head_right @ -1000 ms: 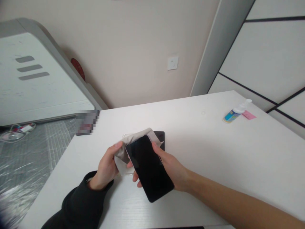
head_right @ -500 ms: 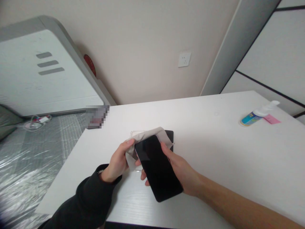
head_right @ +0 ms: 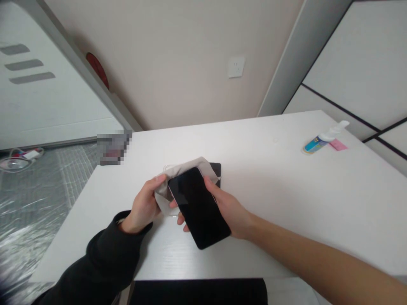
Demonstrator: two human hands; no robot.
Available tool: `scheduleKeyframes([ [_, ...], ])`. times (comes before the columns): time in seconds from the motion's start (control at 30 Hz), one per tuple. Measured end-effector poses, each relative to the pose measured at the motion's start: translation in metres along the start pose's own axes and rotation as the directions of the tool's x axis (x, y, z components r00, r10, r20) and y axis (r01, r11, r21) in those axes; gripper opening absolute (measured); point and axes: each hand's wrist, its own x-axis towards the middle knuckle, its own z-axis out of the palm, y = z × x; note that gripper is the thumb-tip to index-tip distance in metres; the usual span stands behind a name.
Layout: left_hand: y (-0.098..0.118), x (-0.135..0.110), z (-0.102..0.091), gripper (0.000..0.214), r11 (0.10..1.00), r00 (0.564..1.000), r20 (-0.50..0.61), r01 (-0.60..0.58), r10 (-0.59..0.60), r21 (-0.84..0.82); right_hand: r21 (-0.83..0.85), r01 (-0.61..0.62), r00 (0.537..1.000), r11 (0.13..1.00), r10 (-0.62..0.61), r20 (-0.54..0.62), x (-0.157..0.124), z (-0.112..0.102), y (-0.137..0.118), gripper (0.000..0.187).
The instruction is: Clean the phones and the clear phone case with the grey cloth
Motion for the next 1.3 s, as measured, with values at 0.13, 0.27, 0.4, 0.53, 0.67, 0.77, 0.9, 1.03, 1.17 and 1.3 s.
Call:
scheduleKeyframes([
  [0.13,-0.001,0.001,-0.003,0.054,0.998,0.999,-0.001,0.044,-0.044,-0.039,-0.022,0.04,0.999,0.999,-0.04,0.012,0.0,-0.001,-0.002,0.064],
  [0.27,-0.001,0.002,-0.002,0.054,0.998,0.999,0.012,0.038,-0.038,-0.059,-0.021,0.056,0.998,0.998,-0.056,0.007,0.0,0.0,-0.004,0.062],
  [0.4,0.001,0.004,-0.001,0.049,0.997,1.0,-0.021,-0.021,0.019,-0.081,0.006,0.088,0.996,0.996,-0.088,-0.005,0.002,0.002,-0.007,0.063],
  [0.53,-0.002,0.005,-0.007,0.037,0.991,0.979,-0.168,-0.122,0.111,-0.06,0.057,0.104,0.994,0.993,-0.102,-0.048,0.003,0.001,-0.015,0.073],
  [0.67,-0.008,0.003,-0.011,0.034,0.991,0.957,-0.263,-0.134,0.123,-0.027,0.073,0.165,0.983,0.984,-0.157,-0.097,0.005,-0.001,-0.023,0.075],
  [0.77,-0.011,0.003,-0.007,0.041,0.993,0.979,-0.175,-0.115,0.106,-0.041,0.058,0.258,0.959,0.964,-0.249,-0.134,0.008,-0.002,-0.027,0.072],
  [0.9,-0.016,0.002,-0.004,0.045,0.995,0.991,-0.098,-0.097,0.095,-0.014,0.031,0.306,0.94,0.952,-0.297,-0.166,0.009,-0.004,-0.028,0.069],
  [1.03,-0.019,-0.001,-0.005,0.035,0.995,0.984,-0.154,-0.092,0.095,0.025,0.05,0.301,0.937,0.952,-0.286,-0.2,0.009,-0.004,-0.027,0.07],
  [1.17,-0.016,-0.002,-0.001,0.037,0.997,0.985,-0.155,-0.075,0.075,0.009,-0.013,0.281,0.927,0.96,-0.275,-0.256,0.01,-0.004,-0.027,0.072],
  [1.3,-0.012,-0.003,0.003,0.04,0.997,0.983,-0.164,-0.076,0.076,0.001,-0.081,0.268,0.919,0.96,-0.28,-0.279,0.011,-0.005,-0.025,0.074],
])
